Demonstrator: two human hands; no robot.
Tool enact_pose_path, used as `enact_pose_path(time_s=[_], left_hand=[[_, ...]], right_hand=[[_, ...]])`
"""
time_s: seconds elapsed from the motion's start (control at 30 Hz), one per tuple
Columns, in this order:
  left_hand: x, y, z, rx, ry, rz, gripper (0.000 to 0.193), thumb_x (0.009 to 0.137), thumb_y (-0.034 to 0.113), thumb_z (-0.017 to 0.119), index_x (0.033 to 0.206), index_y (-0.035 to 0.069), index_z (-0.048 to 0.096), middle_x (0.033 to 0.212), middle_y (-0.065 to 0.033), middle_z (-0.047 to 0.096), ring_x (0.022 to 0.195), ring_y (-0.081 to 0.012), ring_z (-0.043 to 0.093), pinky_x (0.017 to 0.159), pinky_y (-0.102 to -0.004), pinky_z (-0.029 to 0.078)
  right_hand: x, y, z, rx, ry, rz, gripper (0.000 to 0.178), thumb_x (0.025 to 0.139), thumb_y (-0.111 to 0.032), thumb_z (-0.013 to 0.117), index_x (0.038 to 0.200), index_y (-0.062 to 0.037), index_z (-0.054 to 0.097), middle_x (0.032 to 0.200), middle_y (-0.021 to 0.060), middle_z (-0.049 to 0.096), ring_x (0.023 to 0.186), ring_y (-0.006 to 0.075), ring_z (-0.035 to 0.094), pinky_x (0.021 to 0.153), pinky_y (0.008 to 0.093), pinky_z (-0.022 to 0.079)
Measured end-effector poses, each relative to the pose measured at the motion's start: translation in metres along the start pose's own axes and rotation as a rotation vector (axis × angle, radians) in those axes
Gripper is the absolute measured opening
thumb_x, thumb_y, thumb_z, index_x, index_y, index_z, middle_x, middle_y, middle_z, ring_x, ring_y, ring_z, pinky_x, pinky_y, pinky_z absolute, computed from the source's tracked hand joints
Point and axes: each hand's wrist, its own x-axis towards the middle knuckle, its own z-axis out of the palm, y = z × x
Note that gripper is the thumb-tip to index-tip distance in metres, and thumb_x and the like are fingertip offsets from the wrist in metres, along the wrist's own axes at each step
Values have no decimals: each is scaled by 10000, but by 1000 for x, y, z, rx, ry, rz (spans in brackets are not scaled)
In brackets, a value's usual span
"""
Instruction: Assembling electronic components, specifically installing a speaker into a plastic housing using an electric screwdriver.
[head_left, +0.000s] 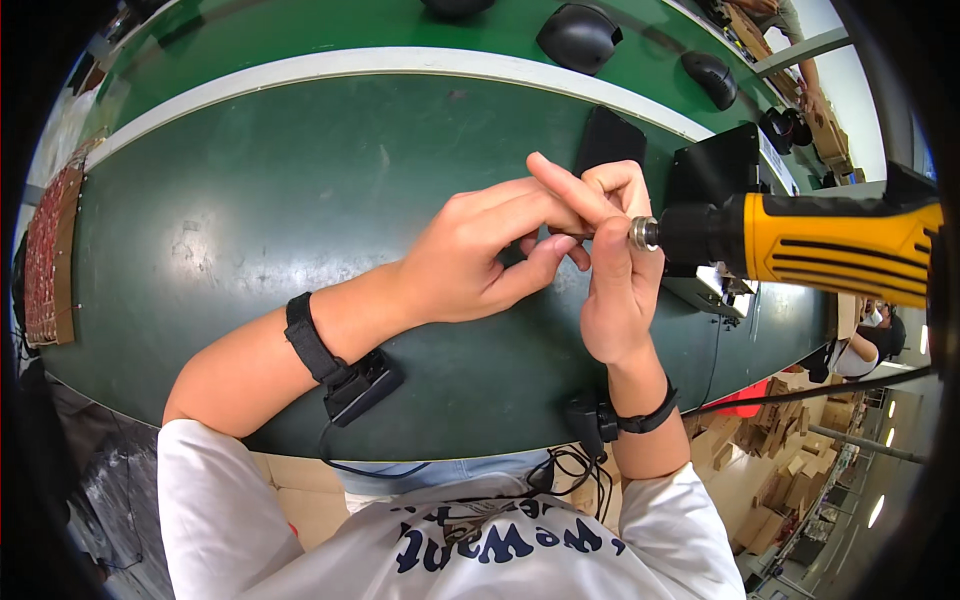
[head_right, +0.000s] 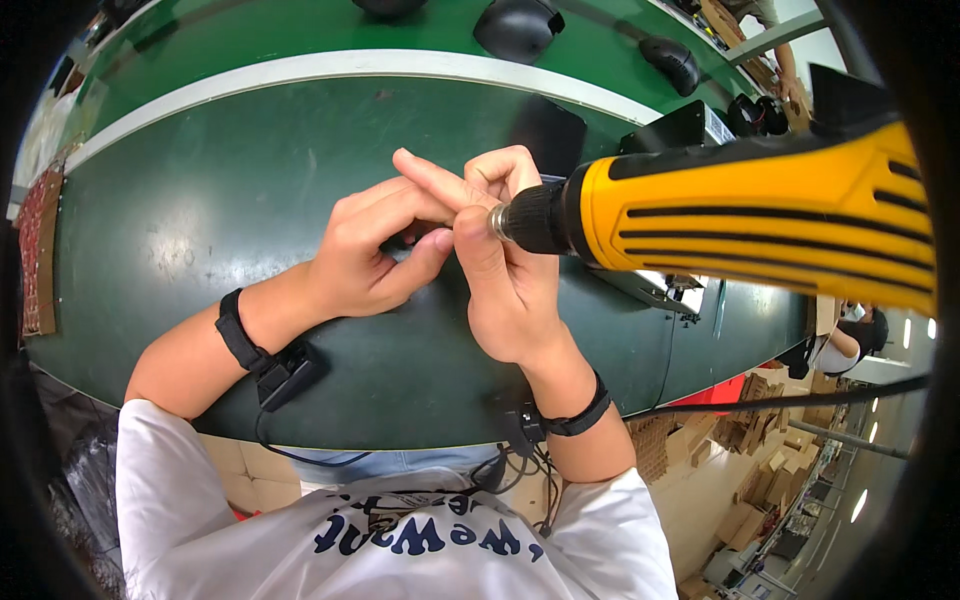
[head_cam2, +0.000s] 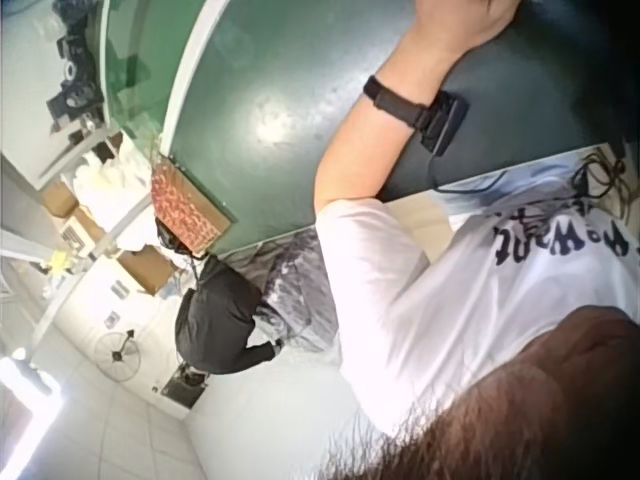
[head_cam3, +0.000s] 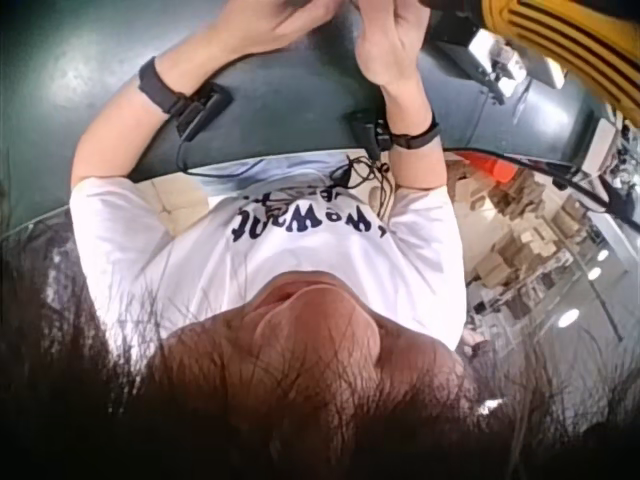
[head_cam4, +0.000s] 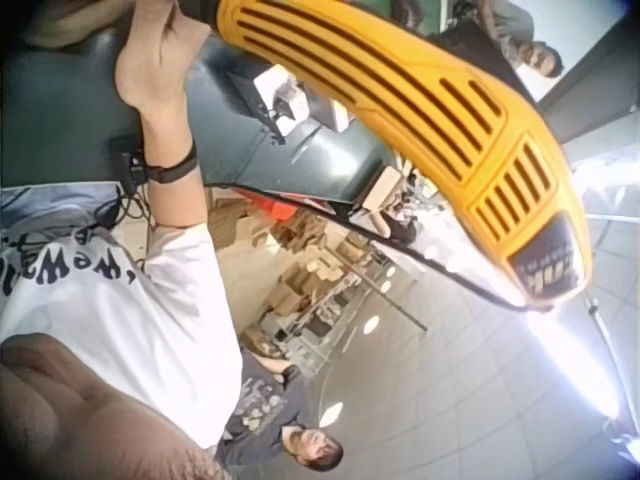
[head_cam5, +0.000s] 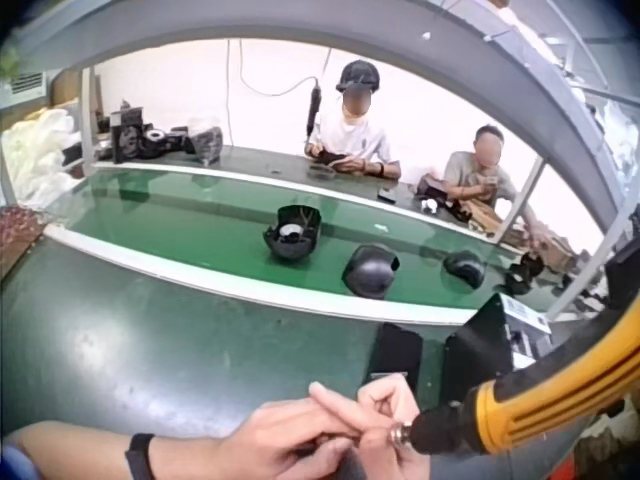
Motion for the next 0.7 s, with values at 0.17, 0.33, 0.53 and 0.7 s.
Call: enact_pose_path(time_s=[0.17,0.33,0.53,0.7], left_hand=[[2,1,-1,16,3,20,136,907,-43,624,1023,15,668,953,-107,697,789,-229,725,637,-335,591],[0,-13,3,-4,26,63,150,905,-37,629,1044,-7,676,946,-114,696,775,-232,685,620,-321,555],[-1,-6,1,-62,5,-11,157,901,-15,656,1052,-19,700,938,-121,705,792,-260,664,649,-340,535],[-2,-9,3,-24,38,36,142,887,-16,668,1022,-13,712,925,-121,706,782,-262,669,640,-341,538]], right_hand=[[1,2,-1,-56,12,-60,506,1105,-406,434,1299,-33,717,942,17,349,837,133,378,705,277,369],[2,4,-1,7,12,-45,520,1109,-415,425,1283,-25,723,943,14,380,806,119,388,673,264,353],[4,0,2,84,27,-33,537,1120,-418,401,1272,-18,725,947,8,432,820,105,448,652,237,405],[3,0,0,3,-5,-67,543,1119,-417,402,1281,-2,714,956,19,459,841,111,466,675,243,426]])
